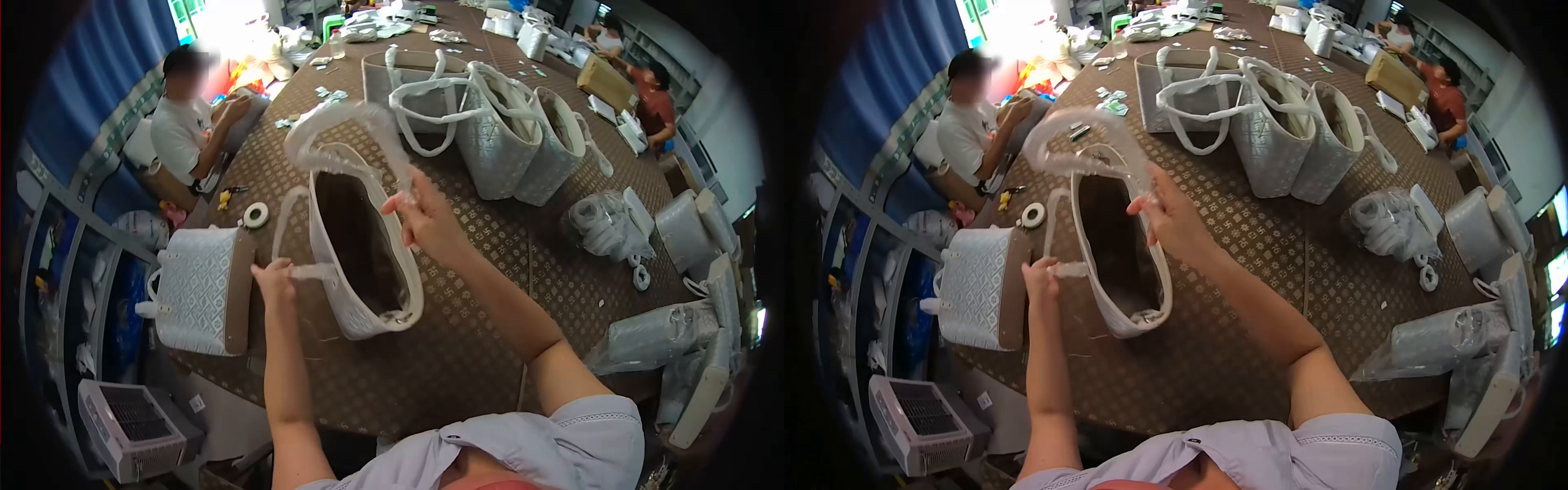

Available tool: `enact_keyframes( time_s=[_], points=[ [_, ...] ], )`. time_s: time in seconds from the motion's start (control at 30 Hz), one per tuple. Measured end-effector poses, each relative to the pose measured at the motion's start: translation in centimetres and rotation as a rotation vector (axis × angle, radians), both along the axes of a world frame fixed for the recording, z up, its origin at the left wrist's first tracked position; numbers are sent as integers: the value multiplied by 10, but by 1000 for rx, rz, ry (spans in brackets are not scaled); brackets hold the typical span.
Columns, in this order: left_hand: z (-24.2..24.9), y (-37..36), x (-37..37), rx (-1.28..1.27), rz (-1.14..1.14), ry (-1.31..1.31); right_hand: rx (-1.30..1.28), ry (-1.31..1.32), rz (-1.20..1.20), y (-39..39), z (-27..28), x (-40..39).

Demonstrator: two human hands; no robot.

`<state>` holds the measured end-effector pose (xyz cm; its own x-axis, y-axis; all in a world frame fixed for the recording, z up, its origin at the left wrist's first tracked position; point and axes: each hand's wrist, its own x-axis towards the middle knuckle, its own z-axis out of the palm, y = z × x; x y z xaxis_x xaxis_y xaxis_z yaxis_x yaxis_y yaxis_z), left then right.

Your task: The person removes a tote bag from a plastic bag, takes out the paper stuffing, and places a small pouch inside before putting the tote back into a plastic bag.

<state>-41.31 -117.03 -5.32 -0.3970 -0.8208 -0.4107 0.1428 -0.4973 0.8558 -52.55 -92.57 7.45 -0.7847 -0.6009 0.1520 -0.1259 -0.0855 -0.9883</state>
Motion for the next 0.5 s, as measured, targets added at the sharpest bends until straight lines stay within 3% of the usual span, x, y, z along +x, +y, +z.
enact_keyframes(
  time_s=[0.07,0.1,0.13,0.17,0.23,0.27,0.3,0.33,0.37,0.43,0.5],
  points=[
    [-83,-79,20,342,-8,405,78,69,129,10,13,-3],
    [-38,-70,37,443,112,572,131,43,195,13,22,-3],
    [-8,-59,49,620,-258,937,122,80,189,14,32,2],
    [23,-45,56,794,-642,1286,101,317,140,12,27,6],
    [122,43,24,178,-657,827,156,741,83,-1,15,15],
    [141,65,12,-194,-856,772,233,918,73,-8,8,22],
    [151,75,1,-573,-1038,696,379,921,219,-13,11,32],
    [154,71,-8,-662,-1030,698,519,922,365,-15,17,39],
    [157,67,-18,-750,-1017,701,433,729,531,-11,27,35],
    [175,74,-20,-491,-715,820,306,665,491,-1,36,-22],
    [189,50,-2,-75,-944,1190,340,943,-38,12,37,-121]
  ],
)
